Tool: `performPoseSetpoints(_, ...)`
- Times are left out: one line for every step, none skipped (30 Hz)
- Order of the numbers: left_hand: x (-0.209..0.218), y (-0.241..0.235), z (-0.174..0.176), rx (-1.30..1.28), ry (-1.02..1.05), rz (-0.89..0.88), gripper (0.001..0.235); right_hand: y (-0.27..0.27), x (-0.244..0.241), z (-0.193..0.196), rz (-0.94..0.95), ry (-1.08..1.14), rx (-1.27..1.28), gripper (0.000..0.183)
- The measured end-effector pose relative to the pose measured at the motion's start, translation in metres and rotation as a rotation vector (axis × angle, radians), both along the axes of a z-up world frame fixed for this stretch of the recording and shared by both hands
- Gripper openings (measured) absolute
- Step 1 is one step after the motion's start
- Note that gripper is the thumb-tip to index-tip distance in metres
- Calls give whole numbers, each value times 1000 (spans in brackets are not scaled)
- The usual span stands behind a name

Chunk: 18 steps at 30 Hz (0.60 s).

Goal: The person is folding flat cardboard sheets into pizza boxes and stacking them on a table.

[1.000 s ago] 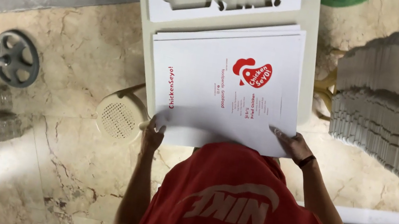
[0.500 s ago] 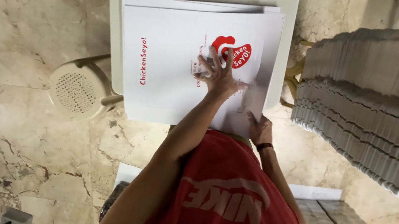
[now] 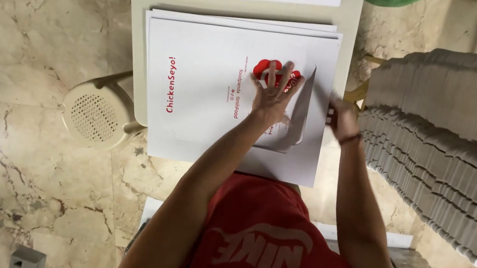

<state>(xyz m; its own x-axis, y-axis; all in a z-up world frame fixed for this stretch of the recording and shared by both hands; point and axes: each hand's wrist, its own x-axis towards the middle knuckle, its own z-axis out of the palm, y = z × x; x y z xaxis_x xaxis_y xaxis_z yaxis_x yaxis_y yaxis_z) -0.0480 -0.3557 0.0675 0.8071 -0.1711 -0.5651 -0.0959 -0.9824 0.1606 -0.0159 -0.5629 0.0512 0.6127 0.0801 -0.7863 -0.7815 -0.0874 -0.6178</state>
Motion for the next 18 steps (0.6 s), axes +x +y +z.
performPoseSetpoints(4, 0, 2, -1, 15, 2, 124, 11, 26, -1, 74, 53, 8, 68)
performPoseSetpoints(7, 0, 6, -1, 29, 4, 125, 22, 53, -1, 149, 106, 15, 79)
performPoseSetpoints(10, -2, 8, 7, 20, 8, 125, 11, 62, -54, 153, 97, 22, 79)
performPoseSetpoints(12, -4, 10, 27, 29, 23, 119, 5, 76, -104, 223, -19, -95, 78)
performPoseSetpoints(5, -4, 14, 48, 52, 45, 114, 9, 91, -154, 301, -123, -210, 79)
performPoseSetpoints(8, -5, 13, 57, 57, 58, 114, 24, 89, -116, 313, -121, -199, 79)
performPoseSetpoints(10, -5, 13, 63, 73, 44, 104, 39, 86, -79, 443, -234, -302, 70)
performPoseSetpoints(11, -5, 12, 68, 90, 30, 95, 52, 82, -40, 572, -349, -403, 67)
performPoseSetpoints(13, -5, 17, 77, 86, 39, 95, 39, 81, -56, 577, -357, -394, 67)
performPoseSetpoints(15, -5, 21, 45, 100, 51, 97, 25, 79, -71, 603, -577, -308, 47)
performPoseSetpoints(11, -7, 29, 8, 122, 53, 100, 8, 69, -83, 618, -784, -222, 48)
performPoseSetpoints(3, -6, 39, 11, 127, 53, 100, 23, 62, -51, 617, -779, -218, 48)
performPoseSetpoints(9, -4, 43, 31, 126, 38, 98, 37, 71, -22, 645, -825, -220, 48)
performPoseSetpoints(14, -3, 47, 52, 125, 22, 95, 52, 79, 8, 673, -872, -223, 48)
performPoseSetpoints(18, -4, 42, 56, 121, 29, 95, 46, 86, -6, 677, -878, -217, 48)
performPoseSetpoints(23, -5, 36, 17, 104, 47, 103, 42, 93, -19, 525, -641, -232, 44)
performPoseSetpoints(14, -5, 29, -17, 107, 73, 113, 39, 87, -38, 383, -385, -231, 55)
performPoseSetpoints(9, -5, 31, -8, 124, 88, 113, 40, 73, -30, 396, -372, -216, 55)
